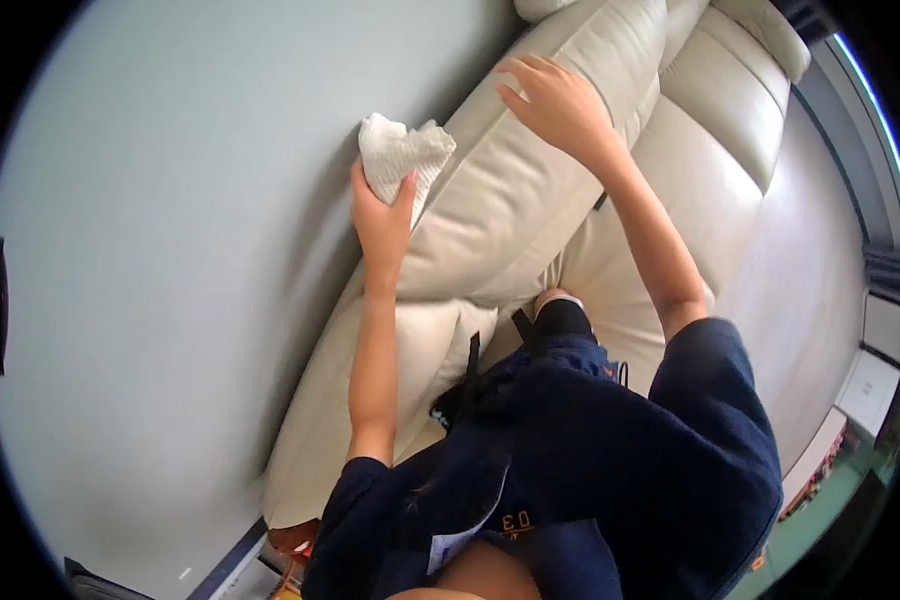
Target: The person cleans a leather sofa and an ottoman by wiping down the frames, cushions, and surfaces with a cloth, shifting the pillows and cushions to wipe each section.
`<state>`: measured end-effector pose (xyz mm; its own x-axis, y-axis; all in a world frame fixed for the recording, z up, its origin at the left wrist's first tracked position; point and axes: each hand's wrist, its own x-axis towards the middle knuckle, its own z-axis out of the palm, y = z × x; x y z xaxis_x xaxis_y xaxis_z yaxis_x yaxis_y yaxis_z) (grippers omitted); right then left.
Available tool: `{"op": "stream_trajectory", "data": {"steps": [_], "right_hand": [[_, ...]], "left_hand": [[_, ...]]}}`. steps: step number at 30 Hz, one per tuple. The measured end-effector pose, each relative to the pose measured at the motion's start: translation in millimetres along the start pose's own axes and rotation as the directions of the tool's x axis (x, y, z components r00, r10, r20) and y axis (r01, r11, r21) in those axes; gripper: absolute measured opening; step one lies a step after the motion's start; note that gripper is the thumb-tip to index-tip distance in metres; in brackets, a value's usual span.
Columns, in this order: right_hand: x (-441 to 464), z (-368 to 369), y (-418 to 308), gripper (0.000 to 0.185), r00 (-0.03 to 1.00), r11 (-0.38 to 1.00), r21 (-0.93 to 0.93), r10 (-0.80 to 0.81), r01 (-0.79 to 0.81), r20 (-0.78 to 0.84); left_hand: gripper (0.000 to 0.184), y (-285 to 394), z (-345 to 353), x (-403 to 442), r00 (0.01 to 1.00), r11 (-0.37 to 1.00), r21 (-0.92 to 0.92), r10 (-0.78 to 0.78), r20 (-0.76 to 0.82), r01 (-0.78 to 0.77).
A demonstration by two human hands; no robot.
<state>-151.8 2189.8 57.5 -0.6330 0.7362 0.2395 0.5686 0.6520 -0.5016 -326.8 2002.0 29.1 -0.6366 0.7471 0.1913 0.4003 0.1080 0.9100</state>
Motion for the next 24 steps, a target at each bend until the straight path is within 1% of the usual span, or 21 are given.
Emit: {"op": "stream_trajectory", "data": {"steps": [2, 3, 4, 5, 6, 7, 8, 9, 10, 11, 12, 13, 14, 15, 17, 19, 20, 21, 23, 24], "right_hand": [[41, 29, 23, 0.028, 0.966, 0.977, -0.113, -0.196, 0.179, -0.167], [46, 49, 58, 0.028, 0.966, 0.977, -0.103, -0.2, 0.185, -0.162], [41, 84, 89, 0.026, 0.954, 0.95, -0.248, -0.239, 0.191, -0.179], [42, 102, 110, 0.024, 0.941, 0.902, -0.391, -0.276, 0.184, -0.194], [35, 96, 111, 0.024, 0.94, 0.902, -0.391, -0.276, 0.182, -0.198], [16, 86, 103, 0.022, 0.955, 0.938, -0.324, -0.202, 0.125, -0.216], [13, 78, 100, 0.021, 0.966, 0.964, -0.255, -0.133, 0.074, -0.221], [9, 77, 105, 0.021, 0.967, 0.964, -0.256, -0.134, 0.076, -0.216], [2, 76, 109, 0.02, 0.968, 0.98, -0.189, -0.106, 0.062, -0.228], [-1, 75, 114, 0.019, 0.968, 0.991, -0.124, -0.081, 0.052, -0.238], [2, 82, 119, 0.017, 0.958, 0.992, -0.11, -0.091, 0.063, -0.271], [8, 90, 123, 0.017, 0.959, 0.991, -0.113, -0.097, 0.069, -0.267], [13, 99, 125, 0.016, 0.956, 0.993, -0.1, -0.092, 0.067, -0.279], [14, 95, 121, 0.015, 0.948, 0.995, -0.08, -0.089, 0.067, -0.306], [19, 108, 127, 0.015, 0.951, 0.996, -0.068, -0.082, 0.065, -0.299], [20, 113, 126, 0.015, 0.933, 0.994, -0.069, -0.099, 0.08, -0.345], [22, 115, 125, 0.015, 0.918, 0.992, -0.073, -0.119, 0.099, -0.379], [25, 114, 123, 0.015, 0.919, 0.991, -0.056, -0.133, 0.121, -0.372], [25, 117, 122, 0.016, 0.901, 0.989, -0.077, -0.146, 0.125, -0.408], [26, 116, 122, 0.016, 0.902, 0.988, -0.061, -0.153, 0.141, -0.403]], "left_hand": [[0.041, 1, 25, 33, 0.998, 0.995, 0.087, 0.055, 0.011, -0.056], [0.041, 5, 58, 60, 0.999, 0.994, 0.097, 0.049, 0.005, -0.049], [0.041, 2, 88, 85, 0.966, 0.95, 0.18, 0.257, 0.01, -0.254], [0.042, -3, 115, 111, 0.89, 0.856, 0.257, 0.455, 0.037, -0.449], [0.041, -5, 143, 135, 0.841, 0.805, 0.254, 0.537, 0.069, -0.536], [0.041, -8, 171, 158, 0.784, 0.748, 0.248, 0.613, 0.098, -0.615], [0.039, -12, 197, 187, 0.809, 0.783, 0.207, 0.559, 0.179, -0.587], [0.039, -20, 221, 201, 0.822, 0.817, 0.164, 0.503, 0.266, -0.553], [0.039, -30, 242, 207, 0.829, 0.826, 0.162, 0.487, 0.276, -0.539], [0.037, -41, 261, 214, 0.827, 0.844, 0.235, 0.351, 0.439, -0.483], [0.036, -49, 277, 221, 0.796, 0.84, 0.314, 0.207, 0.569, -0.443], [0.032, -71, 294, 218, 0.8, 0.835, 0.335, 0.189, 0.569, -0.436], [0.032, -105, 305, 211, 0.787, 0.841, 0.226, 0.317, 0.53, -0.491], [0.031, -98, 299, 205, 0.758, 0.819, 0.126, 0.446, 0.476, -0.56], [0.032, -107, 290, 215, 0.764, 0.822, 0.153, 0.418, 0.491, -0.548], [0.033, -105, 265, 214, 0.644, 0.775, 0.185, 0.339, 0.686, -0.605], [0.031, -103, 251, 211, 0.619, 0.762, 0.169, 0.352, 0.702, -0.625], [0.031, -98, 236, 204, 0.638, 0.763, 0.195, 0.338, 0.692, -0.616], [0.028, -97, 204, 179, 0.778, 0.882, 0.222, 0.219, 0.588, -0.416], [0.028, -90, 181, 166, 0.81, 0.906, 0.273, 0.118, 0.575, -0.325]]}}
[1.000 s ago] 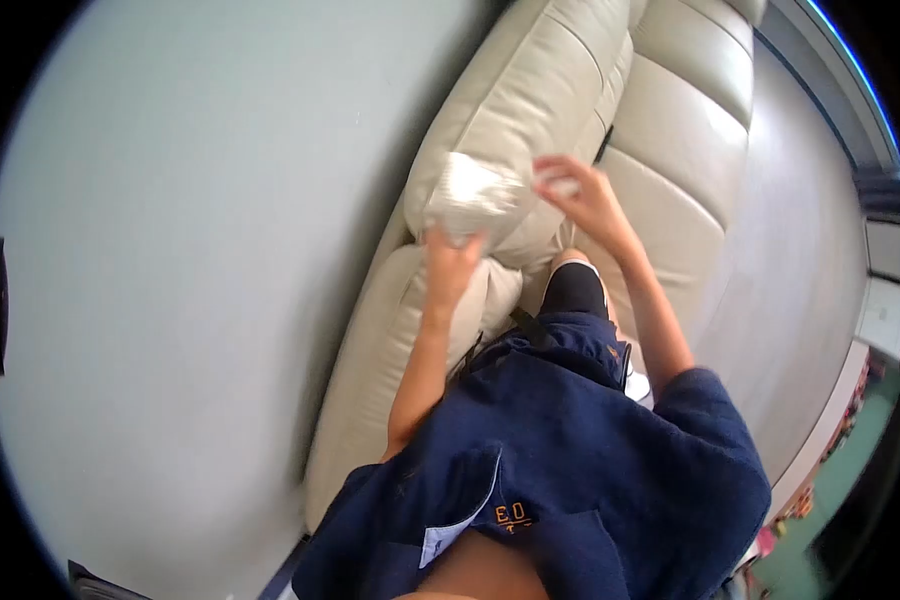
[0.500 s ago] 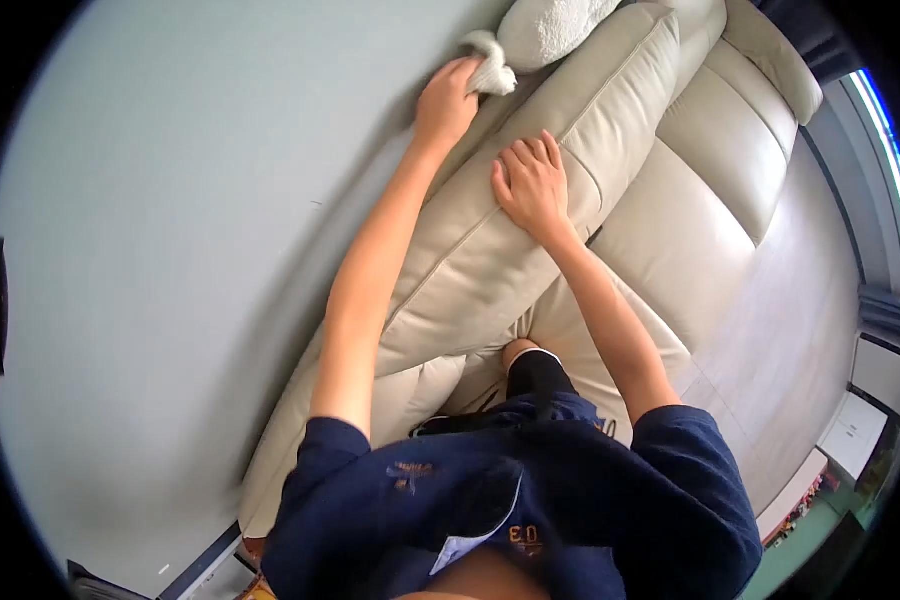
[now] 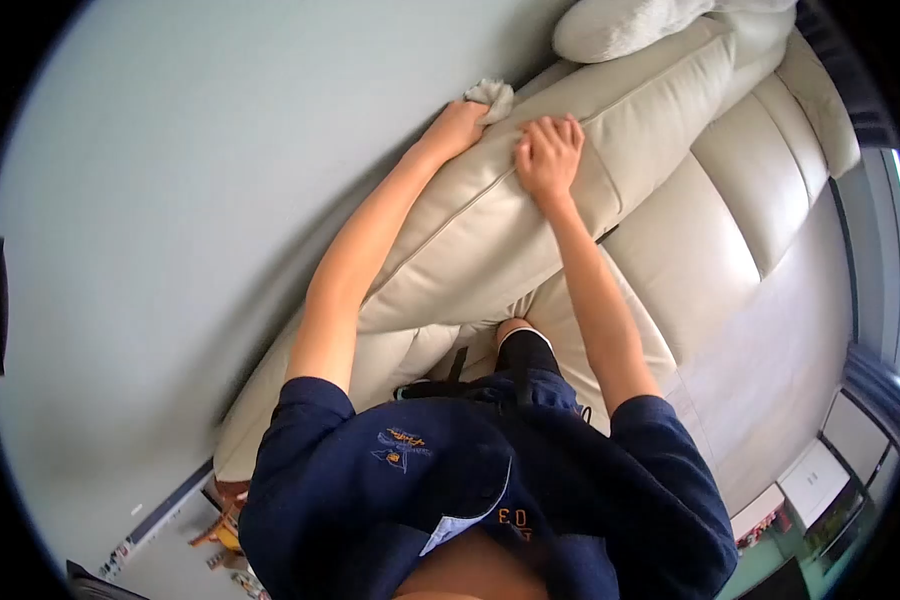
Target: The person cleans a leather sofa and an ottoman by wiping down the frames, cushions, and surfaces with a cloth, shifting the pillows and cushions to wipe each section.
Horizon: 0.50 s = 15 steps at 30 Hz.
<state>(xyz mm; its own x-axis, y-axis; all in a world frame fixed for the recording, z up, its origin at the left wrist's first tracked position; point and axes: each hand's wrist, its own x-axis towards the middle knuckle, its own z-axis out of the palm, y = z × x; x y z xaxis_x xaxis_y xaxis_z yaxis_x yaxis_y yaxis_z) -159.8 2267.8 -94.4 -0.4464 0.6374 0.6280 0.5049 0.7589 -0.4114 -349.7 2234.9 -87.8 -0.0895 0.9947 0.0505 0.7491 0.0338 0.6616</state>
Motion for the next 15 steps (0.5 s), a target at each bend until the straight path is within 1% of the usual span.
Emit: {"op": "stream_trajectory", "data": {"steps": [1, 2, 3, 5, 6, 7, 8, 9, 11, 12, 13, 14, 15], "right_hand": [[0, 2, 3, 0.017, 1.0, 0.999, -0.032, -0.013, 0.012, -0.01], [-2, 0, 1, 0.018, 0.999, 0.998, -0.058, -0.031, 0.03, -0.019], [-4, -4, -3, 0.018, 0.999, 0.998, -0.033, -0.044, 0.044, -0.003], [0, 0, -8, 0.022, 0.999, 0.994, -0.096, -0.043, 0.044, 0.015], [3, 2, -7, 0.022, 0.998, 0.994, -0.086, -0.063, 0.064, 0.012], [3, 3, -6, 0.023, 0.997, 0.987, -0.146, -0.066, 0.069, 0.027], [-2, 1, -8, 0.024, 0.997, 0.976, -0.205, -0.062, 0.071, 0.051], [-1, -3, -9, 0.024, 0.996, 0.977, -0.195, -0.07, 0.08, 0.059], [10, -16, -22, 0.026, 0.979, 0.942, -0.331, 0.01, 0.059, 0.203], [18, -19, -34, 0.026, 0.978, 0.945, -0.319, 0.001, 0.068, 0.21], [21, -18, -48, 0.027, 0.975, 0.964, -0.25, -0.034, 0.091, 0.221], [14, -16, -62, 0.029, 0.97, 0.978, -0.18, -0.063, 0.107, 0.236], [1, -12, -81, 0.029, 0.968, 0.979, -0.175, -0.063, 0.108, 0.244]], "left_hand": [[0.028, -1, -12, -26, 1.0, 1.0, 0.003, -0.02, -0.007, 0.02], [0.029, -1, -27, -59, 0.998, 0.998, 0.021, -0.052, 0.021, 0.051], [0.031, -3, -41, -94, 0.995, 0.995, 0.036, -0.09, 0.049, 0.088], [0.033, -31, -63, -163, 0.97, 0.976, 0.018, -0.216, 0.108, 0.215], [0.035, -42, -75, -199, 0.945, 0.955, 0.068, -0.297, 0.14, 0.29], [0.036, -51, -87, -237, 0.912, 0.927, 0.12, -0.373, 0.173, 0.356], [0.035, -53, -101, -277, 0.906, 0.921, 0.122, -0.387, 0.172, 0.37], [0.033, -53, -112, -315, 0.898, 0.913, 0.124, -0.406, 0.172, 0.389], [0.035, -48, -127, -384, 0.836, 0.873, 0.165, -0.487, 0.254, 0.458], [0.035, -40, -134, -400, 0.831, 0.867, 0.164, -0.498, 0.247, 0.471], [0.033, -36, -135, -415, 0.864, 0.866, 0.095, -0.498, 0.082, 0.49], [0.03, -29, -134, -429, 0.864, 0.865, 0.027, -0.497, -0.078, 0.5], [0.028, -24, -132, -439, 0.841, 0.87, -0.037, -0.486, -0.237, 0.492]]}}
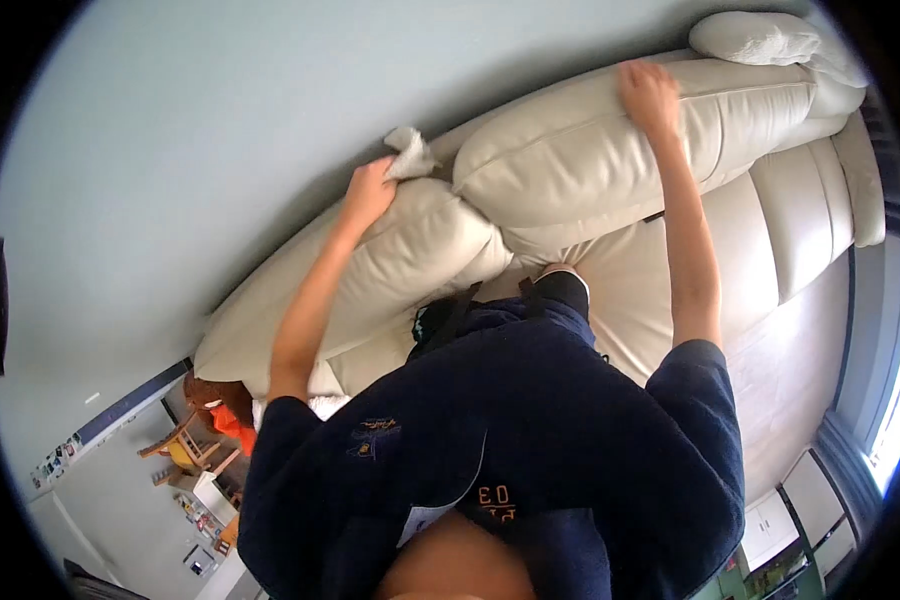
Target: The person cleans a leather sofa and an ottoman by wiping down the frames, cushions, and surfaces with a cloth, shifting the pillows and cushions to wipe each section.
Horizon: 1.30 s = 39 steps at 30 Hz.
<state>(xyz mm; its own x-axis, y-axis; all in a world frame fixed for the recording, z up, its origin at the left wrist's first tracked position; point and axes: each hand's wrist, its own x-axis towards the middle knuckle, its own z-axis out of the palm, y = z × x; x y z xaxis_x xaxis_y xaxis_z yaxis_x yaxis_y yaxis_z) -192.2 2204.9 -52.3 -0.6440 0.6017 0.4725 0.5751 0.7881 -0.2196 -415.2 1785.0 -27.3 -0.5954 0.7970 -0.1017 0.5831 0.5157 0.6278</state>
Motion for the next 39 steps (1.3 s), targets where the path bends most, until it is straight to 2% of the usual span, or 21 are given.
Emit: {"op": "stream_trajectory", "data": {"steps": [1, 2, 3, 6, 7, 9, 14, 18, 20, 21, 22, 25, 27, 28, 30, 31, 32, 34, 36, 37, 39], "right_hand": [[-13, 7, -25, 0.031, 0.984, 0.985, -0.013, -0.17, 0.171, 0.058], [-23, 7, -53, 0.032, 0.937, 0.942, -0.018, -0.33, 0.335, 0.117], [-29, -13, -77, 0.033, 0.947, 0.97, 0.072, -0.241, 0.231, 0.212], [-60, -42, -69, 0.033, 0.954, 0.995, 0.087, -0.08, 0.058, 0.29], [-78, -29, -54, 0.031, 0.983, 0.986, 0.063, -0.161, 0.156, 0.086], [-80, -31, -56, 0.03, 0.986, 0.984, 0.127, -0.137, 0.124, 0.093], [-67, -33, -71, 0.028, 0.992, 0.981, 0.191, -0.053, 0.029, 0.117], [-78, -21, -58, 0.031, 0.995, 0.987, 0.158, -0.048, 0.034, 0.085], [-80, -26, -62, 0.03, 0.996, 0.989, 0.145, -0.018, 0.005, 0.09], [-83, -17, -59, 0.029, 0.998, 0.991, 0.121, -0.053, 0.057, -0.038], [-78, -24, -69, 0.026, 1.0, 0.984, 0.177, 0.005, -0.002, -0.016], [-74, -19, -73, 0.023, 0.999, 0.977, 0.21, 0.032, -0.026, -0.025], [-84, -10, -65, 0.02, 0.995, 0.958, 0.28, 0.077, -0.059, -0.055], [-87, -6, -60, 0.018, 0.993, 0.936, 0.341, 0.108, -0.083, -0.056], [-78, -12, -61, 0.013, 0.997, 0.954, 0.292, 0.061, -0.072, 0.045], [-74, -6, -62, 0.011, 0.997, 0.938, 0.344, 0.061, -0.044, -0.037], [-70, -1, -64, 0.008, 0.991, 0.92, 0.393, 0.059, -0.008, -0.118], [-63, 6, -69, 0.009, 0.969, 0.905, 0.423, 0.069, 0.04, -0.239], [-63, 4, -69, 0.011, 0.993, 0.929, 0.37, 0.039, 0.004, -0.111], [-62, 4, -70, 0.011, 0.993, 0.925, 0.38, 0.035, 0.009, -0.109], [-59, 4, -71, 0.01, 0.992, 0.922, 0.386, 0.039, 0.012, -0.123]], "left_hand": [[0.022, -4, 8, 0, 0.985, 0.999, 0.015, 0.032, -0.17, -0.03], [0.02, -1, 10, 3, 0.98, 0.998, 0.056, -0.021, -0.199, 0.033], [0.02, 7, 15, 11, 0.971, 0.991, 0.092, -0.071, -0.229, 0.094], [0.033, 32, 44, 48, 0.977, 0.961, 0.206, -0.201, 0.071, 0.183], [0.036, 29, 66, 62, 0.977, 0.977, 0.176, -0.151, 0.149, 0.124], [0.04, 43, 87, 75, 0.939, 0.974, 0.187, -0.179, 0.293, 0.127], [0.035, 16, 110, 92, 0.901, 0.986, -0.135, -0.025, 0.433, 0.093], [0.043, 27, 111, 108, 0.931, 0.983, -0.173, 0.121, 0.345, -0.063], [0.043, 45, 110, 128, 0.923, 0.992, -0.097, 0.113, 0.367, -0.083], [0.044, 71, 100, 145, 0.854, 0.991, 0.076, 0.052, 0.518, -0.106], [0.045, 95, 95, 164, 0.77, 0.956, 0.245, -0.034, 0.637, -0.162], [0.034, 150, 165, 259, 0.723, 0.85, 0.112, 0.361, 0.589, -0.515], [0.03, 215, 204, 303, 0.707, 0.795, -0.268, 0.607, 0.364, -0.545], [0.033, 244, 218, 310, 0.706, 0.707, -0.286, 0.697, 0.128, -0.647], [0.04, 289, 234, 314, 0.66, 0.655, -0.239, 0.748, 0.07, -0.717], [0.042, 287, 278, 337, 0.596, 0.576, -0.215, 0.802, -0.039, -0.789], [0.042, 287, 282, 338, 0.587, 0.565, -0.222, 0.809, -0.042, -0.794], [0.035, 263, 283, 355, 0.675, 0.692, -0.019, 0.71, 0.2, -0.722], [0.035, 248, 275, 342, 0.552, 0.54, 0.122, 0.791, 0.265, -0.833], [0.033, 241, 278, 337, 0.519, 0.416, 0.328, 0.776, 0.357, -0.848], [0.034, 214, 268, 324, 0.491, 0.401, 0.298, 0.793, 0.36, -0.866]]}}
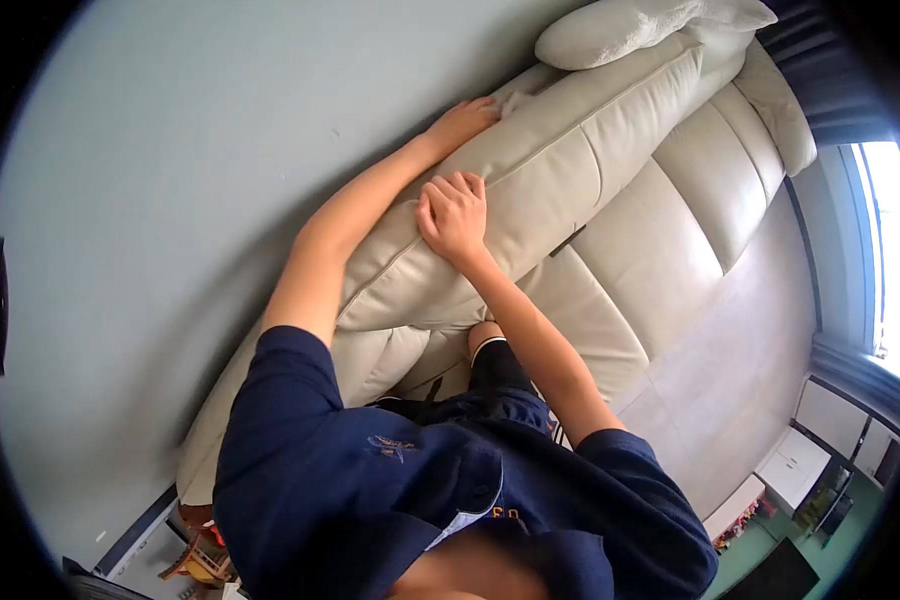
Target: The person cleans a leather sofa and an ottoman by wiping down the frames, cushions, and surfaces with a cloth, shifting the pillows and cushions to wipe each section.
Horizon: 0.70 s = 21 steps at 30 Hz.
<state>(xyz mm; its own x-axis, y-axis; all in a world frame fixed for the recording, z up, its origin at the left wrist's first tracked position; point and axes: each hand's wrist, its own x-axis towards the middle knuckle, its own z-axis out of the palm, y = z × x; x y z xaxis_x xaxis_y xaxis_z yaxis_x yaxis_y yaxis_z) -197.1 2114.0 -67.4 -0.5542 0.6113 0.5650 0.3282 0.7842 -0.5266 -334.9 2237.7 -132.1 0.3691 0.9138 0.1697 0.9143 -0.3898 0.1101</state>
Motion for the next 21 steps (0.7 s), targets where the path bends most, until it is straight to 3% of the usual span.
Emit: {"op": "stream_trajectory", "data": {"steps": [1, 5, 6, 9, 11, 13, 15, 16, 18, 19, 20, 21], "right_hand": [[1, -1, 0, 0.01, 1.0, 1.0, 0.013, -0.019, 0.019, -0.016], [-1, -1, -1, 0.013, 1.0, 1.0, -0.016, 0.01, -0.01, 0.018], [-4, -2, -1, 0.013, 0.999, 0.999, -0.037, 0.0, 0.002, 0.04], [-3, -1, -1, 0.014, 0.999, 0.999, -0.006, -0.044, 0.044, 0.005], [5, 0, -4, 0.015, 0.998, 0.999, 0.016, -0.044, 0.045, -0.04], [3, 9, -4, 0.015, 0.998, 0.998, -0.043, -0.039, 0.037, -0.045], [6, 27, 4, 0.016, 0.997, 0.997, -0.071, -0.033, 0.027, -0.076], [10, 34, 4, 0.017, 0.994, 0.996, -0.084, -0.046, 0.038, -0.095], [15, 38, 7, 0.017, 0.992, 0.995, -0.091, -0.061, 0.052, -0.106], [17, 36, 7, 0.015, 0.999, 0.993, -0.116, -0.031, 0.027, -0.034], [14, 36, 2, 0.016, 0.999, 0.99, -0.144, 0.007, -0.002, 0.037], [10, 34, -6, 0.016, 0.999, 0.99, -0.142, 0.012, -0.007, 0.036]], "left_hand": [[0.035, -1, -2, -19, 1.0, 0.999, -0.038, 0.026, -0.014, -0.026], [0.034, -5, -25, -111, 0.977, 0.992, -0.119, -0.011, 0.212, 0.037], [0.033, 7, -55, -138, 0.955, 0.952, -0.243, -0.114, 0.274, 0.184], [0.035, 14, -81, -226, 0.891, 0.932, -0.214, -0.186, 0.415, 0.294], [0.031, 0, -68, -301, 0.853, 0.848, -0.344, -0.212, 0.478, 0.404], [0.032, 33, -119, -341, 0.783, 0.837, -0.263, -0.273, 0.558, 0.48], [0.028, 70, -157, -375, 0.624, 0.673, -0.24, -0.412, 0.663, 0.7], [0.028, 81, -176, -381, 0.62, 0.675, -0.228, -0.421, 0.662, 0.702], [0.027, 105, -210, -378, 0.718, 0.602, -0.392, -0.602, 0.349, 0.695], [0.025, 111, -222, -370, 0.734, 0.616, -0.428, -0.65, 0.198, 0.661], [0.025, 108, -228, -361, 0.707, 0.599, -0.432, -0.692, 0.144, 0.674], [0.026, 97, -214, -351, 0.715, 0.661, -0.426, -0.697, -0.044, 0.618]]}}
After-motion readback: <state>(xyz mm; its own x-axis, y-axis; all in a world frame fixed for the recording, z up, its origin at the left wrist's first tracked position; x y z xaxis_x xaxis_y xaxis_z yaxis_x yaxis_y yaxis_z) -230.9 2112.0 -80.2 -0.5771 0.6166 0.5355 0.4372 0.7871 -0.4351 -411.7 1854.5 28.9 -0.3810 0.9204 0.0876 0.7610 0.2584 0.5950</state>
